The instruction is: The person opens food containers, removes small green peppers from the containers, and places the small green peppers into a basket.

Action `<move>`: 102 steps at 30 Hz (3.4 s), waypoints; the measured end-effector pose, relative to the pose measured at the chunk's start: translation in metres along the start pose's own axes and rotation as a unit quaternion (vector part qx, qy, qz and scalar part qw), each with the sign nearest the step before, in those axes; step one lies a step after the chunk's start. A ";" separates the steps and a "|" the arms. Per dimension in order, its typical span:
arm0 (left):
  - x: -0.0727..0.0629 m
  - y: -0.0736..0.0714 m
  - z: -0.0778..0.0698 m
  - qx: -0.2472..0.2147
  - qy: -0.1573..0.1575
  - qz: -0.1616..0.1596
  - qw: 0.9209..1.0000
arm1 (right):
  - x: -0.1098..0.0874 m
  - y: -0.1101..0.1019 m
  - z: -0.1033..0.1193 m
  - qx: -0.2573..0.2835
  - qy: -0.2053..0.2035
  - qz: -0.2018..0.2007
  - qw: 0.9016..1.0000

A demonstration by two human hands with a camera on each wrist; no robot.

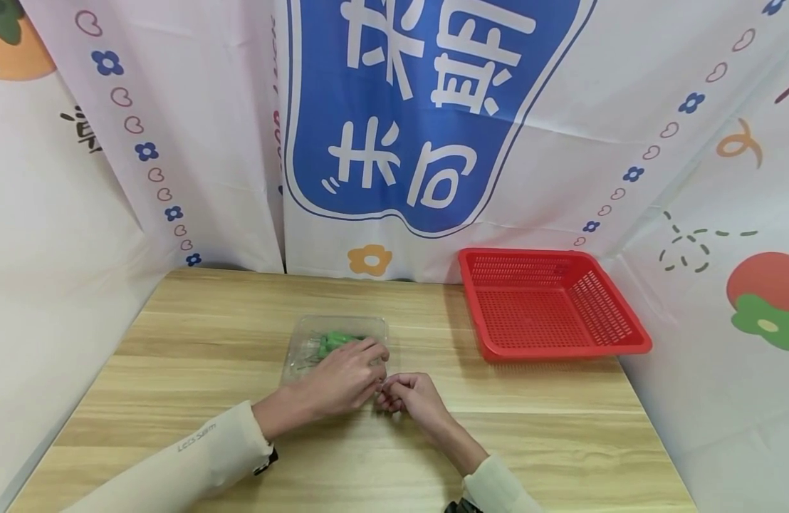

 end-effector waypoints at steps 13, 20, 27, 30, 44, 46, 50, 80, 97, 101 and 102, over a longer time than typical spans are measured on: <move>0.001 0.001 -0.003 -0.002 -0.009 -0.020 1.000 | 0.000 -0.002 -0.002 -0.002 -0.007 -0.017 1.000; 0.002 0.000 -0.005 0.019 -0.019 -0.039 0.999 | -0.001 0.000 0.001 -0.022 -0.012 -0.044 0.999; 0.000 0.001 -0.006 0.040 -0.024 -0.053 0.997 | -0.001 0.001 0.002 -0.026 -0.035 -0.055 0.998; 0.000 0.001 -0.007 0.040 -0.025 -0.061 0.997 | -0.002 0.002 0.004 -0.029 -0.043 -0.060 0.997; 0.000 0.003 -0.008 0.033 -0.026 -0.069 0.997 | -0.005 0.005 0.011 -0.059 -0.071 -0.088 0.992; 0.000 0.004 -0.008 0.032 -0.027 -0.067 0.997 | -0.005 0.005 0.010 -0.062 -0.071 -0.091 0.991; 0.001 0.001 -0.007 0.016 -0.029 -0.071 0.997 | -0.005 0.004 0.010 -0.064 -0.070 -0.100 0.990; -0.012 -0.003 0.000 -0.045 -0.028 -0.097 0.994 | -0.004 0.005 0.007 -0.037 -0.040 -0.071 0.996; -0.042 0.001 0.023 -0.048 -0.069 -0.077 0.994 | -0.006 0.006 0.005 -0.031 -0.031 -0.068 0.997; -0.047 -0.002 0.034 -0.032 -0.085 -0.072 0.993 | -0.006 0.007 0.005 -0.030 -0.033 -0.066 0.997; -0.049 -0.003 0.037 -0.030 -0.089 -0.073 0.993 | -0.006 0.007 0.005 -0.030 -0.033 -0.066 0.997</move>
Point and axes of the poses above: each hand's wrist, its own x-axis towards the middle knuckle, its own y-axis out of the palm, z = x × y, the point moved 7 cm from there along x, towards the middle knuckle, and after that the axes turned 9 degrees about x, right-handed, at the moved point
